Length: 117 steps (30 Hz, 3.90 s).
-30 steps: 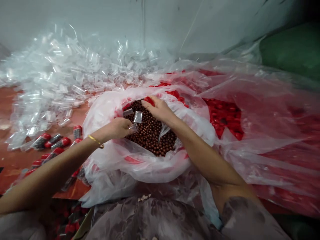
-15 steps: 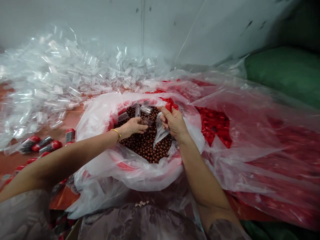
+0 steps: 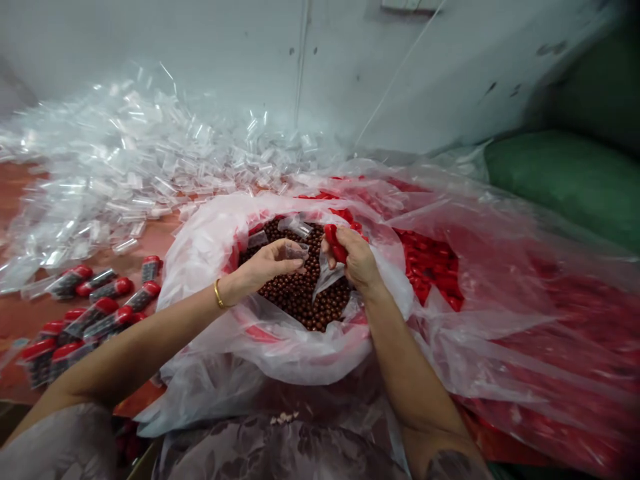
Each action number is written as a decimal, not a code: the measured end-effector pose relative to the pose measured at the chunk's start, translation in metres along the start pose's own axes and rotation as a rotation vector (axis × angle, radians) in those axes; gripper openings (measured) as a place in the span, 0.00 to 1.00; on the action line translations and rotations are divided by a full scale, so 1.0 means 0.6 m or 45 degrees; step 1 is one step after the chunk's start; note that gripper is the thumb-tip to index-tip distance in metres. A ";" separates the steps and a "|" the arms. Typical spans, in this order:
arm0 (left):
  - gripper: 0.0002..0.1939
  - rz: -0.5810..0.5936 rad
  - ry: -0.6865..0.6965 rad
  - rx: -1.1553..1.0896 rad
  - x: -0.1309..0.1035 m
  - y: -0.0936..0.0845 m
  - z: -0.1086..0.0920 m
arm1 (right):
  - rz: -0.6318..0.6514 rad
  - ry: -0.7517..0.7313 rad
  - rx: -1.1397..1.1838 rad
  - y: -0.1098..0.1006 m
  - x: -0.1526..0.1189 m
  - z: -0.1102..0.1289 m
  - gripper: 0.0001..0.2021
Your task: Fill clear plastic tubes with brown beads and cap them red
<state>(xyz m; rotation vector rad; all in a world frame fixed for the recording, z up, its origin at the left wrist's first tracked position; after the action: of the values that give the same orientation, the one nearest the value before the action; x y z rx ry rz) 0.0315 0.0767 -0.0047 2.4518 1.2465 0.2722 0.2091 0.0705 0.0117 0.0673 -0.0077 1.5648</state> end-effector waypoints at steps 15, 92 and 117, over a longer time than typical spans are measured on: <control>0.09 -0.144 -0.004 -0.329 0.005 -0.009 -0.014 | 0.554 0.116 -2.115 0.066 -0.039 -0.008 0.15; 0.14 0.094 0.303 0.832 -0.073 0.027 -0.007 | 0.121 -1.112 -1.395 0.067 -0.138 0.025 0.36; 0.10 -0.025 0.206 1.389 -0.077 0.031 -0.002 | -0.213 -0.364 -0.779 0.122 -0.070 0.042 0.27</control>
<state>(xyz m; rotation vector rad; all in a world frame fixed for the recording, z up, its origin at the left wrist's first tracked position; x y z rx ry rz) 0.0176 0.0295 0.0037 3.3293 1.8091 -0.3293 0.1364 0.0277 0.0375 -0.1870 -0.6845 1.3185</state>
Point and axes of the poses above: each hand's wrist, its own x-axis towards the middle knuckle, its own y-axis out of the palm, z = x × y, the point moved 3 cm from there along x, towards the middle knuckle, and after that the axes turned 5 degrees about y, right-handed, at the moved point
